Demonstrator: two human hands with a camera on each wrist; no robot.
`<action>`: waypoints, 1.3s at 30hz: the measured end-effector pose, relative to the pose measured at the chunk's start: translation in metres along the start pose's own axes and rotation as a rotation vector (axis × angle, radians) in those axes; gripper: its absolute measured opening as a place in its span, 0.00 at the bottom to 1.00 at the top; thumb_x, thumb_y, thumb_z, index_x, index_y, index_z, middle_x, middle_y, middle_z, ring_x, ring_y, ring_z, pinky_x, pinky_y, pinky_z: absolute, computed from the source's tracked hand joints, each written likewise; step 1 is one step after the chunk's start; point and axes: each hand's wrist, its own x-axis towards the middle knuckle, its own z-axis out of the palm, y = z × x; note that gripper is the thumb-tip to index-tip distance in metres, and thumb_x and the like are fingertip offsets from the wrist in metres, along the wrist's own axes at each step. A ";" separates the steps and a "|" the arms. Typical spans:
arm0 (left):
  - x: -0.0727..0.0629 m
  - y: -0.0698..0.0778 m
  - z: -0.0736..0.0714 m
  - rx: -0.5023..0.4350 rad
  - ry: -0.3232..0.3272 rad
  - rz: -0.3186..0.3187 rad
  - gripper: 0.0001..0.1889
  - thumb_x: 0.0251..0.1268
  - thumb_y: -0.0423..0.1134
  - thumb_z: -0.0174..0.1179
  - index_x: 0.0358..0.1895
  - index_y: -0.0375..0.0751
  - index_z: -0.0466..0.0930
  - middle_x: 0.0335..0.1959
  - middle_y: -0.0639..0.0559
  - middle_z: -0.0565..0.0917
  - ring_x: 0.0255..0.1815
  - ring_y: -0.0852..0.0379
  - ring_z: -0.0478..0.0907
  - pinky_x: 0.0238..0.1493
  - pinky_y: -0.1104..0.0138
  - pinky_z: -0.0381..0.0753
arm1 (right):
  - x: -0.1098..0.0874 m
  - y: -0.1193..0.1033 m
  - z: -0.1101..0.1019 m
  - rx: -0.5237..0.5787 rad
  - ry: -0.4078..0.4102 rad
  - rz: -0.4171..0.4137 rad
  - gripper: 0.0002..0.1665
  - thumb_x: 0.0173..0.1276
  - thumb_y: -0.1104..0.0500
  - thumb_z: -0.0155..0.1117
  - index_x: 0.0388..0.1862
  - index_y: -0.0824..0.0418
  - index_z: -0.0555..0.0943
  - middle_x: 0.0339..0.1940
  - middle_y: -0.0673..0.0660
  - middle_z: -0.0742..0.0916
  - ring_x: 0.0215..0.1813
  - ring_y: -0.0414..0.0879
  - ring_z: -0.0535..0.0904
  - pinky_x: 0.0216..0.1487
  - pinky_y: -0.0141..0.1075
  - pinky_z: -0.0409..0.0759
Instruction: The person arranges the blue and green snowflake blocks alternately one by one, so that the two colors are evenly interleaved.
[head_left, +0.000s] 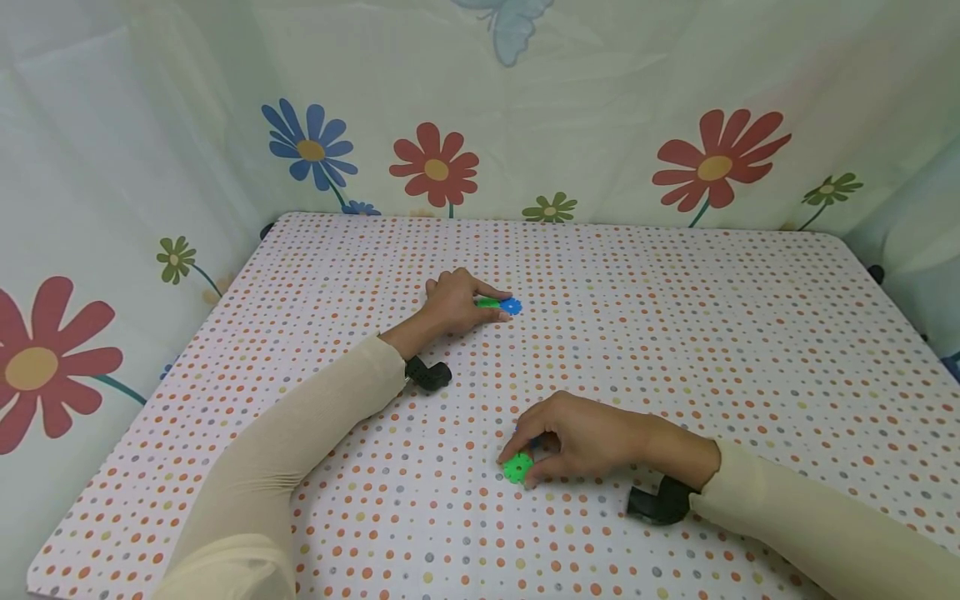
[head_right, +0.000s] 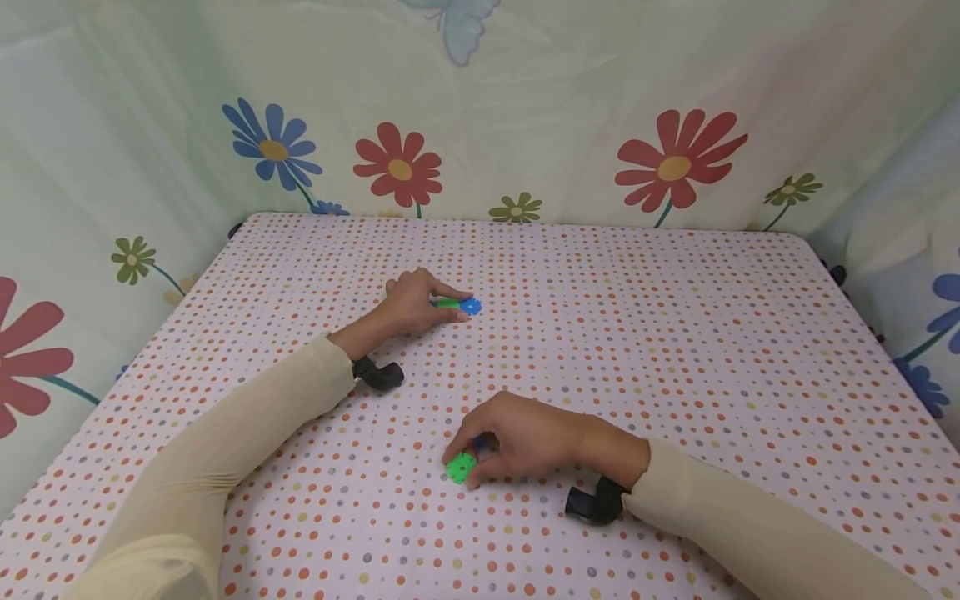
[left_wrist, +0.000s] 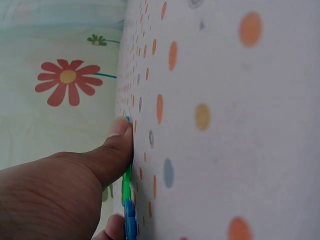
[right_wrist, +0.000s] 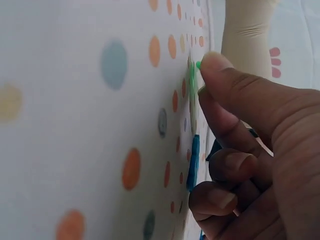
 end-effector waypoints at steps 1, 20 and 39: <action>0.000 0.000 0.000 -0.001 0.000 0.000 0.22 0.54 0.65 0.68 0.54 0.76 0.82 0.23 0.54 0.77 0.36 0.52 0.68 0.41 0.58 0.54 | 0.000 0.000 0.000 0.017 0.008 -0.005 0.16 0.63 0.50 0.72 0.50 0.49 0.86 0.38 0.41 0.87 0.29 0.33 0.70 0.29 0.24 0.72; 0.000 0.000 0.001 0.012 0.015 0.016 0.22 0.55 0.65 0.67 0.55 0.75 0.82 0.20 0.54 0.77 0.33 0.52 0.71 0.42 0.58 0.57 | 0.000 0.019 -0.034 0.172 0.231 0.106 0.18 0.60 0.57 0.75 0.49 0.59 0.87 0.25 0.47 0.83 0.22 0.35 0.64 0.23 0.29 0.64; -0.001 0.000 0.001 0.004 0.000 0.007 0.19 0.61 0.61 0.64 0.56 0.74 0.81 0.32 0.52 0.76 0.35 0.52 0.70 0.42 0.58 0.55 | 0.003 0.087 -0.100 0.000 0.497 0.434 0.20 0.62 0.58 0.73 0.53 0.60 0.86 0.32 0.57 0.89 0.24 0.38 0.75 0.24 0.31 0.66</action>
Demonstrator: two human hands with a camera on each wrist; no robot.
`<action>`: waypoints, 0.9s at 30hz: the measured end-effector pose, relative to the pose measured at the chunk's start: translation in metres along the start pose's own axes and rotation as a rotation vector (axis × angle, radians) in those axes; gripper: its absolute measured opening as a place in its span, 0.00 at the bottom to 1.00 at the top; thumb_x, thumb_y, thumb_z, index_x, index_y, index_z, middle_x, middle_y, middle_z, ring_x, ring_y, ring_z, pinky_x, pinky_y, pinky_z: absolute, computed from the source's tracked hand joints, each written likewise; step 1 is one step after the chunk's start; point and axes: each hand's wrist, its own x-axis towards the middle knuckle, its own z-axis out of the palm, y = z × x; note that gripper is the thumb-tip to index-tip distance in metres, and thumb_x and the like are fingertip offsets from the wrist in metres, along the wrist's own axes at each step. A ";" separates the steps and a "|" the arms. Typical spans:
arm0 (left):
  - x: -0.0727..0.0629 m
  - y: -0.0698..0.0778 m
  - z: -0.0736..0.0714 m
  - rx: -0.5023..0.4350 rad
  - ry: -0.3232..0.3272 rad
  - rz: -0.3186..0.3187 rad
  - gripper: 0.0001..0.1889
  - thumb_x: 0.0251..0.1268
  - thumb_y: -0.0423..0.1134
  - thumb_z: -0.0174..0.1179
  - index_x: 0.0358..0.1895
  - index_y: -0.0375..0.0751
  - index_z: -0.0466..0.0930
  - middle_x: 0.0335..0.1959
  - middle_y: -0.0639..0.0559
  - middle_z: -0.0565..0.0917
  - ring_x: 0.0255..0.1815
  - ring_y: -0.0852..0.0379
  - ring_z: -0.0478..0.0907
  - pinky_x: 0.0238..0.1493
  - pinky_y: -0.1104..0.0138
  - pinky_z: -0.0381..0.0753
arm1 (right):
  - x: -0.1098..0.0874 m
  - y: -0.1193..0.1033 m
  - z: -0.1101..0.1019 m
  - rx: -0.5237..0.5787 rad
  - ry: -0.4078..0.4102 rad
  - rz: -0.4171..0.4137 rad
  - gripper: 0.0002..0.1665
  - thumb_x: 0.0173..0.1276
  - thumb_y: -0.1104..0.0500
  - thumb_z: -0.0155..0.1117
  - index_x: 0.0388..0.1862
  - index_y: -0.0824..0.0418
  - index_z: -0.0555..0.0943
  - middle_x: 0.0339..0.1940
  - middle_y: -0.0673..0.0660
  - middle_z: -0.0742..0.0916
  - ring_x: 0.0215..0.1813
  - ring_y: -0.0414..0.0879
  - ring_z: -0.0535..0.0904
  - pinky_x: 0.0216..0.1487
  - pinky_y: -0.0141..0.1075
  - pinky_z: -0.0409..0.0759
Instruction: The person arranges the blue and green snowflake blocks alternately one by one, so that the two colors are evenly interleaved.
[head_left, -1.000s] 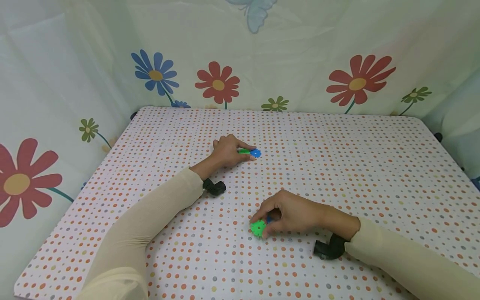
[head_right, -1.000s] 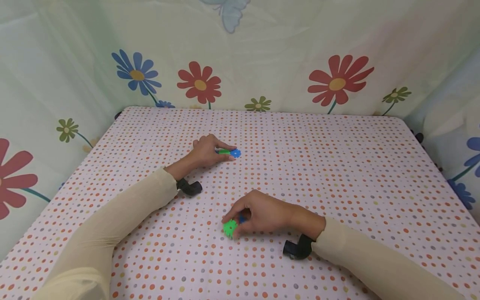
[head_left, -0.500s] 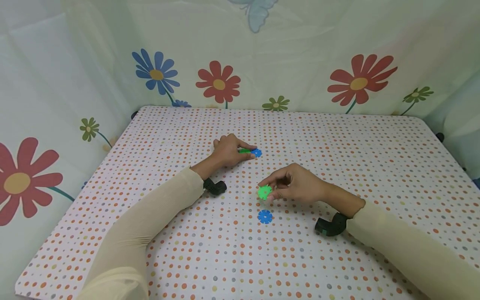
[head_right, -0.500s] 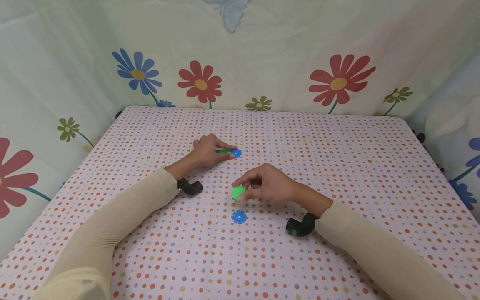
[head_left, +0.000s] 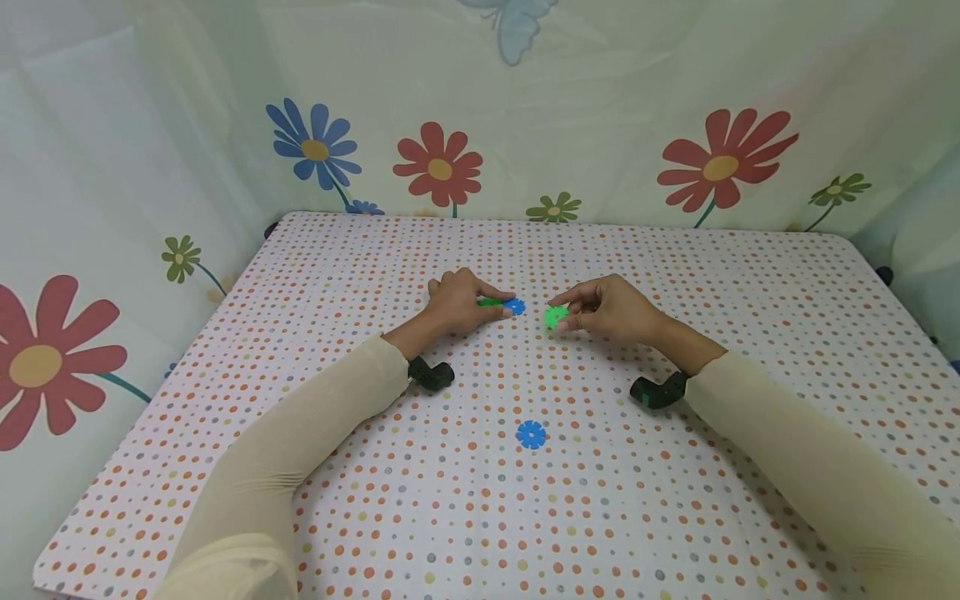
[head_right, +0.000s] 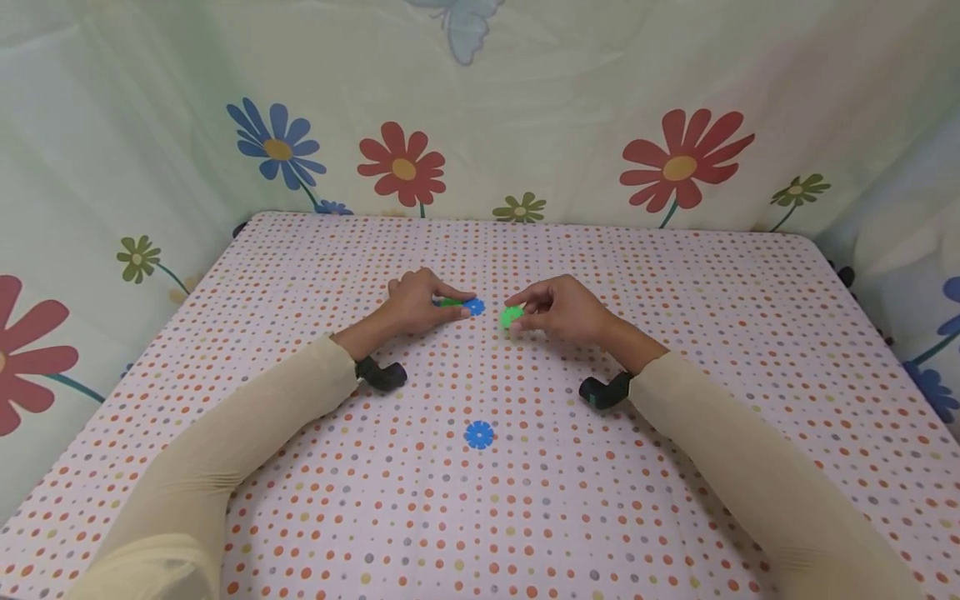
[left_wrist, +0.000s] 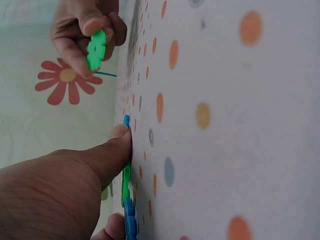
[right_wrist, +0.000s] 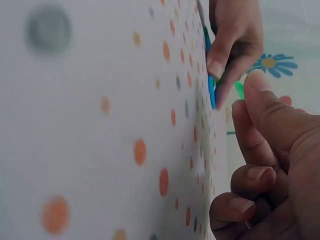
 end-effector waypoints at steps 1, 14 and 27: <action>0.000 0.000 0.000 0.001 -0.002 -0.001 0.19 0.61 0.61 0.64 0.56 0.74 0.81 0.33 0.52 0.76 0.35 0.52 0.70 0.42 0.58 0.55 | 0.004 0.002 -0.001 -0.021 0.007 0.009 0.20 0.61 0.57 0.74 0.53 0.59 0.86 0.32 0.57 0.89 0.23 0.39 0.74 0.24 0.31 0.66; 0.001 -0.001 0.000 -0.006 -0.004 0.013 0.19 0.61 0.62 0.64 0.56 0.74 0.81 0.28 0.53 0.76 0.35 0.51 0.69 0.43 0.57 0.55 | 0.033 0.011 -0.001 -0.184 0.041 0.050 0.19 0.60 0.53 0.75 0.51 0.55 0.88 0.33 0.53 0.88 0.30 0.45 0.76 0.30 0.34 0.72; 0.001 -0.001 0.000 0.023 -0.002 0.016 0.19 0.62 0.62 0.63 0.56 0.75 0.80 0.37 0.52 0.78 0.36 0.52 0.70 0.42 0.57 0.57 | 0.035 -0.003 0.003 -0.371 0.013 -0.013 0.21 0.61 0.52 0.74 0.51 0.58 0.87 0.34 0.53 0.86 0.31 0.45 0.73 0.33 0.37 0.71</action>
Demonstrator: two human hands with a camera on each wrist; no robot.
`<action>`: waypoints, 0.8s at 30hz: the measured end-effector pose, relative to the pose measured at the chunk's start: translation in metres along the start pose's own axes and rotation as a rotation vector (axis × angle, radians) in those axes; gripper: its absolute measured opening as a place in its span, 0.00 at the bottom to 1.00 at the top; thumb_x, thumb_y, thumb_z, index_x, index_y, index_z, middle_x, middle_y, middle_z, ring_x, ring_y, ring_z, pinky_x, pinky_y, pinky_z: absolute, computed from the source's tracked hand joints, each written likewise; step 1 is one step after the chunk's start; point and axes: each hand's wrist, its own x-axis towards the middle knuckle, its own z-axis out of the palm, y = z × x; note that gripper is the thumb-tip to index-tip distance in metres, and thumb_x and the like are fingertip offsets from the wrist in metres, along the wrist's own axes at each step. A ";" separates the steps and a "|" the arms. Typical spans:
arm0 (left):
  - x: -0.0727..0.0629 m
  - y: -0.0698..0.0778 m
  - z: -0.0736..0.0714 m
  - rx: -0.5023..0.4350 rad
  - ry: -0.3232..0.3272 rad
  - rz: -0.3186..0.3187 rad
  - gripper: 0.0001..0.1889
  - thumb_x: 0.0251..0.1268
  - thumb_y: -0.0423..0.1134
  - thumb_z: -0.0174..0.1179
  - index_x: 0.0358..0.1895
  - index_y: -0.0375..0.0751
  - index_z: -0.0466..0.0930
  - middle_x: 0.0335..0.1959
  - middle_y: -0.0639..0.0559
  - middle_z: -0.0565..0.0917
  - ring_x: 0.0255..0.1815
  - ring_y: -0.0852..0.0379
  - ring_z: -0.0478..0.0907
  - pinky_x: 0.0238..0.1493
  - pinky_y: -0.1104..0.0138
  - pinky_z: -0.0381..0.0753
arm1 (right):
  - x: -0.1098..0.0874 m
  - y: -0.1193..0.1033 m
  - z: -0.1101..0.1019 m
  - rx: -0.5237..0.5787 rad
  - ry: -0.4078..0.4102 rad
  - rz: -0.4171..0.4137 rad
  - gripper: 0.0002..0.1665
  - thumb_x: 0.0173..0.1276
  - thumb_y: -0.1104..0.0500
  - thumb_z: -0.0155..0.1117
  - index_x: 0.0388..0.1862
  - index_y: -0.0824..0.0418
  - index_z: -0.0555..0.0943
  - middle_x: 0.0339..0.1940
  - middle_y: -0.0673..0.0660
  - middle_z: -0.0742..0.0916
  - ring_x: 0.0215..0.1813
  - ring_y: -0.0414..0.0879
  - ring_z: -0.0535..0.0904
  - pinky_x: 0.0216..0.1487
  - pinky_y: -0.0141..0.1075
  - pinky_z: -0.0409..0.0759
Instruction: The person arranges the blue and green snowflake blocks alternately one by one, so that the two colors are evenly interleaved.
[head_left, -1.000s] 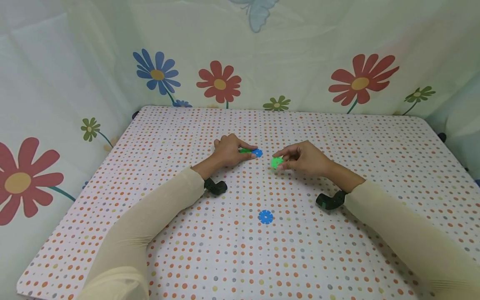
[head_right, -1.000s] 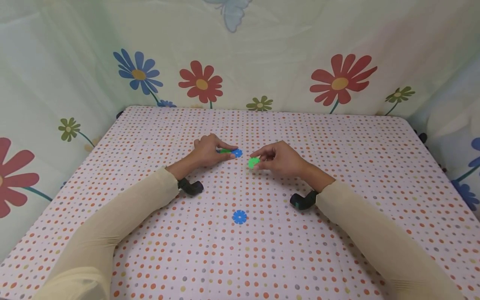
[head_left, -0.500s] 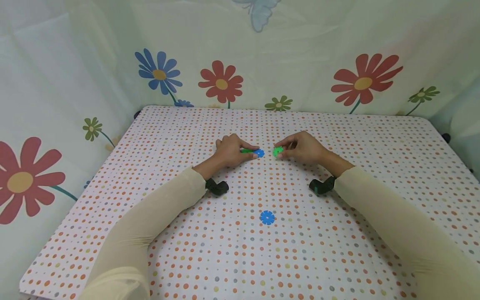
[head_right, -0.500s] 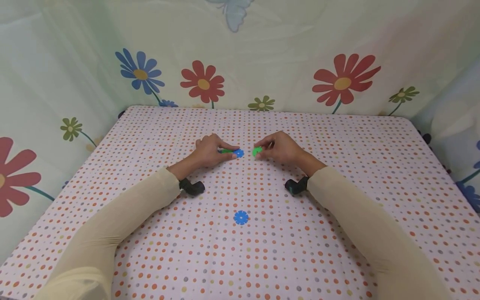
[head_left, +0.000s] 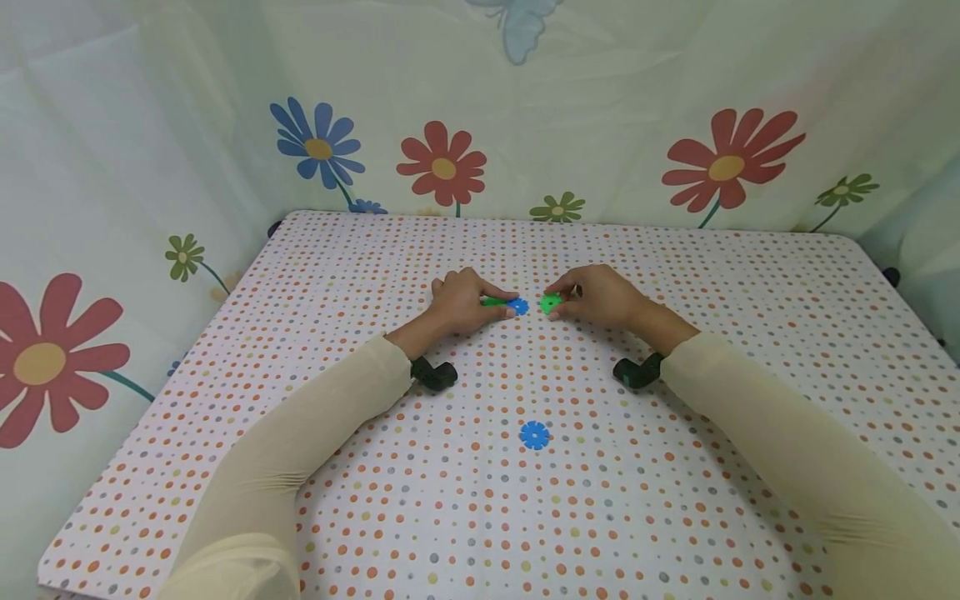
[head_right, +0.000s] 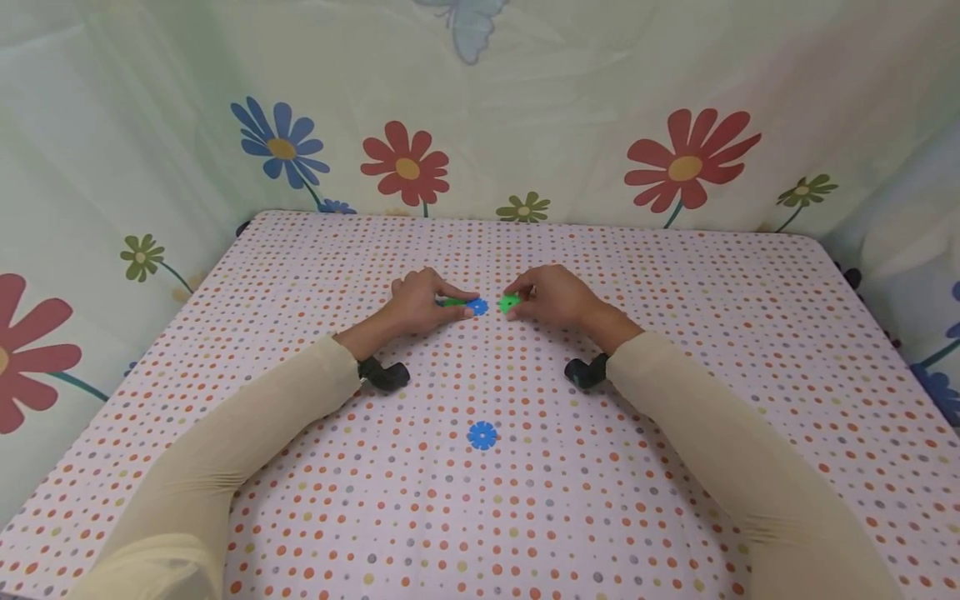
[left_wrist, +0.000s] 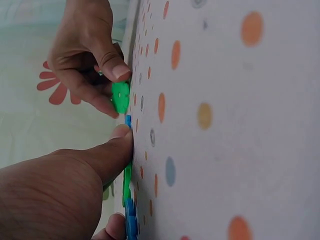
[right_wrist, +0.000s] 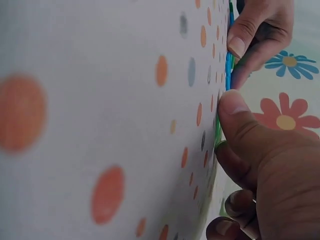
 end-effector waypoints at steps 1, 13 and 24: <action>0.000 0.000 0.000 0.007 0.001 0.000 0.18 0.62 0.62 0.63 0.56 0.75 0.80 0.37 0.52 0.78 0.37 0.52 0.70 0.41 0.58 0.57 | 0.000 -0.001 0.000 -0.019 -0.002 -0.018 0.21 0.62 0.52 0.74 0.51 0.59 0.87 0.34 0.53 0.86 0.31 0.45 0.74 0.34 0.37 0.71; -0.001 0.000 -0.001 -0.005 0.006 0.010 0.19 0.62 0.61 0.64 0.56 0.73 0.81 0.29 0.53 0.79 0.34 0.52 0.71 0.42 0.57 0.58 | 0.000 0.004 0.006 0.068 0.010 -0.003 0.21 0.62 0.53 0.73 0.53 0.58 0.86 0.34 0.54 0.86 0.33 0.45 0.79 0.38 0.39 0.76; 0.000 0.001 -0.001 -0.016 0.008 0.010 0.18 0.61 0.61 0.64 0.55 0.72 0.82 0.28 0.53 0.77 0.34 0.52 0.71 0.42 0.56 0.57 | 0.006 0.007 0.010 0.132 0.011 0.018 0.21 0.62 0.52 0.74 0.52 0.57 0.86 0.34 0.54 0.88 0.31 0.45 0.79 0.34 0.37 0.75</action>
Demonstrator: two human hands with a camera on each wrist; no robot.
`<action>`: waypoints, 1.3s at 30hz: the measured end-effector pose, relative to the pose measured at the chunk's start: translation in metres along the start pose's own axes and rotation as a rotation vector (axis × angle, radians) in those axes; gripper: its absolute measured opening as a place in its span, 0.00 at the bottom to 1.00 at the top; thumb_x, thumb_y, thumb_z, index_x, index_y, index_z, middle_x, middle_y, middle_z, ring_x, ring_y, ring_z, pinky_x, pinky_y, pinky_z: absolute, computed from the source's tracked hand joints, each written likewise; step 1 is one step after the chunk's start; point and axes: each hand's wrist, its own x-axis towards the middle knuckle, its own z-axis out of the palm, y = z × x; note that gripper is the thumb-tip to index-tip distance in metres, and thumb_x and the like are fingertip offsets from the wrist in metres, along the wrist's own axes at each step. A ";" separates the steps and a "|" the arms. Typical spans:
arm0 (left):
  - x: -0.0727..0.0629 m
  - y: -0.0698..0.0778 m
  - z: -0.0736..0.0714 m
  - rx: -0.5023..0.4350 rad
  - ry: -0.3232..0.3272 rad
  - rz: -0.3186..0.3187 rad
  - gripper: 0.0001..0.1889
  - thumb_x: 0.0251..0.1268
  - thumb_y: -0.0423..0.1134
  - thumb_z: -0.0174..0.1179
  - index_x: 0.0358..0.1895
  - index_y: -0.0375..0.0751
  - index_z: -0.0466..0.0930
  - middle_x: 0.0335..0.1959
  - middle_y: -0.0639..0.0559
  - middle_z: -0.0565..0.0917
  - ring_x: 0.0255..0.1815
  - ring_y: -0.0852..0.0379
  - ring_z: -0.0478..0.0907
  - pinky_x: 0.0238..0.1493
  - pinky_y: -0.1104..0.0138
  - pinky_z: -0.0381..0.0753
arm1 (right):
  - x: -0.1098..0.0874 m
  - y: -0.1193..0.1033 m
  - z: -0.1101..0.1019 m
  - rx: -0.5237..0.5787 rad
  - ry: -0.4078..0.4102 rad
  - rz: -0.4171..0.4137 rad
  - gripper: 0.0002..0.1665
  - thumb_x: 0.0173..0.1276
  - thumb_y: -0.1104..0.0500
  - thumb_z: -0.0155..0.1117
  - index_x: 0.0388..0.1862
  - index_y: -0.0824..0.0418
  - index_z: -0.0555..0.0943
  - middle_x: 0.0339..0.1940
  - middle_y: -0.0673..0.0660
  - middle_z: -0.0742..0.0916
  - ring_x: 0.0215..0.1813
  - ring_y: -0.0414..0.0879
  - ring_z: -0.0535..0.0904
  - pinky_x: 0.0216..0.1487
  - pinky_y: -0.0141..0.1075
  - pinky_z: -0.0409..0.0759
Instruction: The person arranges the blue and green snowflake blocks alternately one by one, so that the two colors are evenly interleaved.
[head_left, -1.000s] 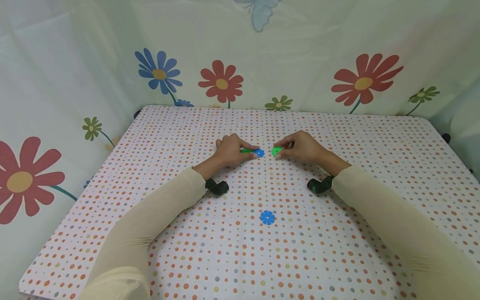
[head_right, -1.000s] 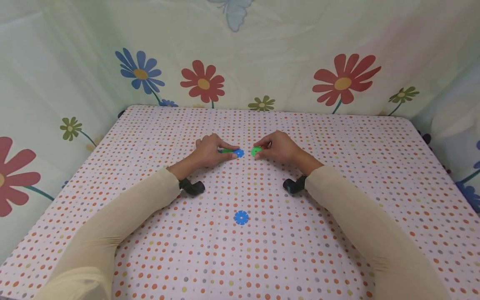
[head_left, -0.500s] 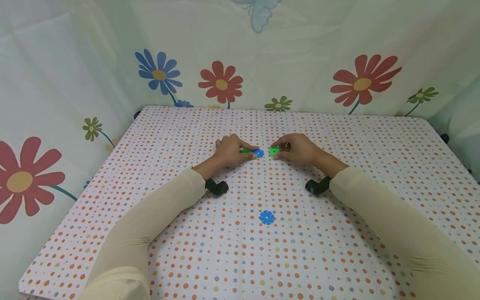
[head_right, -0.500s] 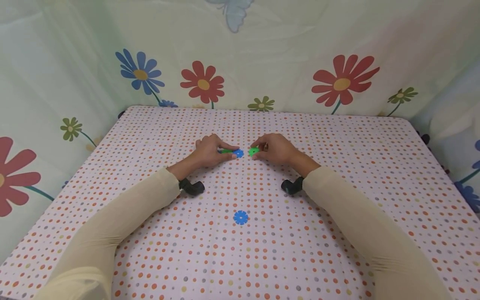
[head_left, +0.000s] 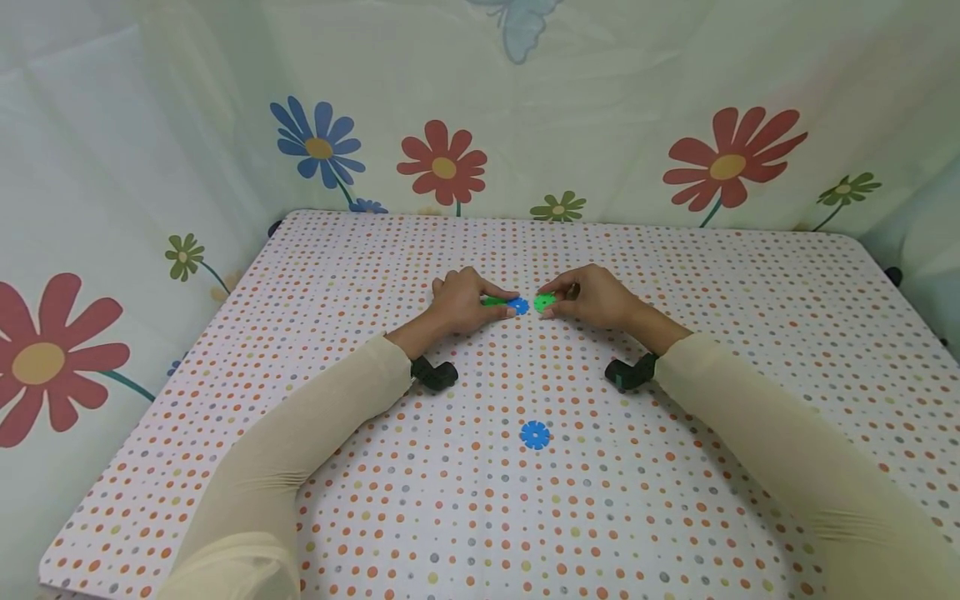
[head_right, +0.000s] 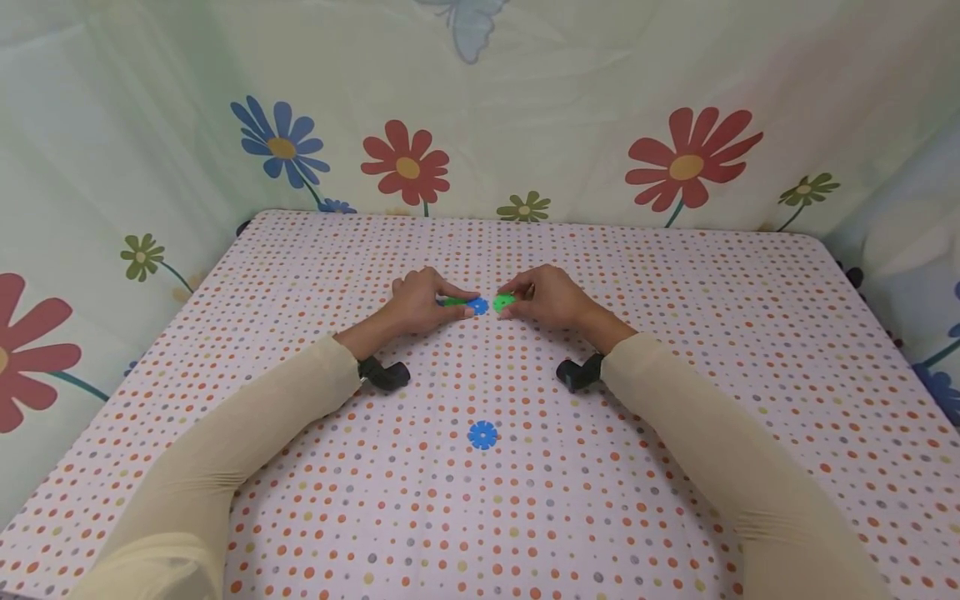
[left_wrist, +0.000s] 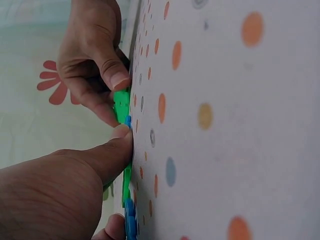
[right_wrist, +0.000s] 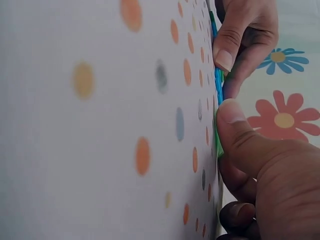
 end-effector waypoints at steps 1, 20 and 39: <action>0.000 0.000 0.000 0.000 -0.001 -0.001 0.19 0.61 0.61 0.64 0.55 0.72 0.82 0.27 0.53 0.77 0.34 0.52 0.71 0.42 0.56 0.57 | 0.000 0.000 0.000 0.003 -0.005 -0.002 0.21 0.62 0.52 0.74 0.53 0.57 0.86 0.34 0.54 0.88 0.31 0.45 0.78 0.34 0.37 0.75; 0.001 -0.001 0.001 -0.004 0.001 0.001 0.19 0.60 0.61 0.65 0.55 0.73 0.82 0.31 0.54 0.79 0.36 0.52 0.72 0.43 0.55 0.59 | 0.002 -0.003 0.003 0.007 -0.007 -0.005 0.20 0.62 0.52 0.74 0.51 0.58 0.86 0.30 0.52 0.84 0.28 0.44 0.75 0.30 0.36 0.71; 0.000 0.000 0.000 0.009 -0.011 -0.013 0.19 0.61 0.62 0.64 0.56 0.74 0.81 0.39 0.53 0.82 0.39 0.51 0.72 0.43 0.56 0.59 | 0.003 -0.005 0.005 0.005 0.001 0.035 0.20 0.61 0.50 0.74 0.51 0.57 0.87 0.30 0.52 0.84 0.29 0.44 0.75 0.30 0.35 0.70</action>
